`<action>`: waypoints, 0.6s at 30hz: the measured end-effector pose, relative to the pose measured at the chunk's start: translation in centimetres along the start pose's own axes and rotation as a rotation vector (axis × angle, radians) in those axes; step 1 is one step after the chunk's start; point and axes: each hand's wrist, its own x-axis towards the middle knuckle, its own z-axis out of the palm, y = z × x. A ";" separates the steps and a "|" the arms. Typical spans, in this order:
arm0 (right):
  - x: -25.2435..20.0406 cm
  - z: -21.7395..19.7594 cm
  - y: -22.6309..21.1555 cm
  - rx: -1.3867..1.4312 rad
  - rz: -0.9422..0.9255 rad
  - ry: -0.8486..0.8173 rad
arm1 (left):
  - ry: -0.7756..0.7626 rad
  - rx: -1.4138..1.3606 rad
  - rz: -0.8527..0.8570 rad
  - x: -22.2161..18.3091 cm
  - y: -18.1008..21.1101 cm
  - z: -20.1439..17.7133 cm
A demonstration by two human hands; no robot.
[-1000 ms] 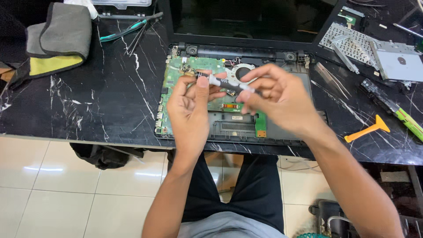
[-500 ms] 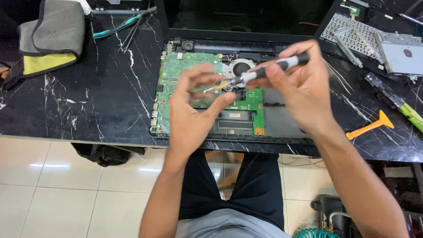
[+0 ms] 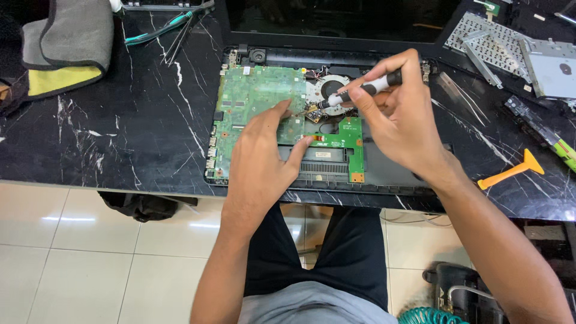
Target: The person uses a screwdriver to remove screws from a laptop's cooling fan and heatsink assembly. They carefully detach the fan from the motherboard and lift the entire cooling unit out of the laptop chassis.
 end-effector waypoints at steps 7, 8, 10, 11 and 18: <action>0.2 0.3 0.7 -0.016 0.005 -0.006 | 0.018 -0.006 -0.014 -0.1 -0.2 0.1; 0.3 0.2 0.6 -0.016 0.006 -0.007 | 0.018 -0.006 -0.015 -0.1 -0.2 0.1; 0.3 0.1 0.5 -0.073 0.004 -0.024 | -0.008 -0.001 -0.043 0.0 -0.1 0.0; 0.3 0.0 0.5 -0.074 0.005 -0.024 | -0.009 -0.002 -0.043 -0.1 -0.2 0.0; 0.8 0.0 -0.4 -0.199 -0.061 -0.060 | -0.010 -0.010 -0.051 0.0 -0.3 0.1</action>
